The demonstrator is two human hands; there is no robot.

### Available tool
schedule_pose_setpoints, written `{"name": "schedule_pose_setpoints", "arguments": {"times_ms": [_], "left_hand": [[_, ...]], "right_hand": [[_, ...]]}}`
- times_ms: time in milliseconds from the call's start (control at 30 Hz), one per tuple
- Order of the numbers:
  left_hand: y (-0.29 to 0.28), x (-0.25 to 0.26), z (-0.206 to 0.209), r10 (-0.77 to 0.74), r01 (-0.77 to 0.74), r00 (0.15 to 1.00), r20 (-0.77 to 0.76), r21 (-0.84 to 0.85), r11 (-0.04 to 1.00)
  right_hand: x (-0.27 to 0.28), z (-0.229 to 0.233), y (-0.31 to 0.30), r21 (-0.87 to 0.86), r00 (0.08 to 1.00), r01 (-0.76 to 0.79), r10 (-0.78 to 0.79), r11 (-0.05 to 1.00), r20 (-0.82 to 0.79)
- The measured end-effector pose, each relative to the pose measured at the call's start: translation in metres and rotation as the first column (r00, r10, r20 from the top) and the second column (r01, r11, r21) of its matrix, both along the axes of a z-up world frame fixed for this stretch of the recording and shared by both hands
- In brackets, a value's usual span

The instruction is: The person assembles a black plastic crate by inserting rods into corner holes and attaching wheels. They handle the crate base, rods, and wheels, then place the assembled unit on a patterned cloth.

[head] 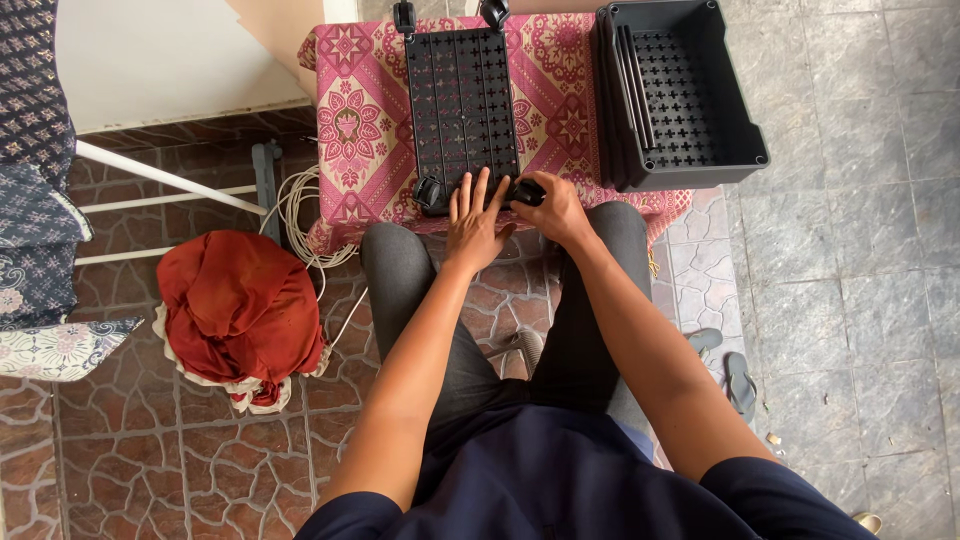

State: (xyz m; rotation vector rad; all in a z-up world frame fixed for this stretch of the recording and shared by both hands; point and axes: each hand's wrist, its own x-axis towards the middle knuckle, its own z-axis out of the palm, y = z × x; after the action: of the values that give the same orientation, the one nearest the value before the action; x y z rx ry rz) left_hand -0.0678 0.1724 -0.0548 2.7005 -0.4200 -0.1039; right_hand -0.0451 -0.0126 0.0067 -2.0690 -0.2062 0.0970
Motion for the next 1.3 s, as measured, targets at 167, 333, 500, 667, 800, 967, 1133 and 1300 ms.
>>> {"name": "schedule_pose_setpoints", "arguments": {"times_ms": [167,333,500,667,800,967,1133,1300], "left_hand": [[0.001,0.000,-0.001,-0.004,0.004,1.000,0.014,0.016,1.000],[-0.005,-0.004,0.001,0.051,-0.032,0.985,0.163,-0.117,0.993],[-0.019,-0.053,0.011,0.527,-0.219,0.769,0.361,-0.627,0.748],[0.004,-0.024,0.041,0.599,-0.271,0.800,-0.023,-0.905,0.327],[0.014,0.005,0.102,0.386,-0.117,0.922,-0.028,-0.970,0.211],[0.014,0.038,0.186,0.306,-0.067,0.947,0.102,-0.867,0.495],[0.016,0.042,0.205,0.174,0.039,0.972,0.160,-0.833,0.551],[0.027,0.028,0.203,0.124,-0.107,0.991,-0.060,-0.901,0.421]], "right_hand": [[-0.001,-0.003,0.002,-0.036,0.999,0.022,-0.021,0.999,0.027],[-0.003,0.000,0.005,0.003,0.998,0.037,-0.037,0.999,0.055],[-0.009,0.021,0.010,0.140,0.980,0.102,-0.124,0.985,0.153],[-0.011,0.059,0.025,0.459,0.995,0.093,-0.061,0.884,-0.085],[-0.013,0.095,0.038,0.801,0.976,0.108,0.092,0.589,-0.199],[-0.011,0.133,0.026,0.929,0.970,0.045,0.205,0.367,-0.128],[-0.014,0.139,0.022,0.879,0.976,-0.028,0.203,0.476,-0.078],[-0.013,0.133,0.024,0.714,0.977,-0.123,0.210,0.690,-0.035]]}}
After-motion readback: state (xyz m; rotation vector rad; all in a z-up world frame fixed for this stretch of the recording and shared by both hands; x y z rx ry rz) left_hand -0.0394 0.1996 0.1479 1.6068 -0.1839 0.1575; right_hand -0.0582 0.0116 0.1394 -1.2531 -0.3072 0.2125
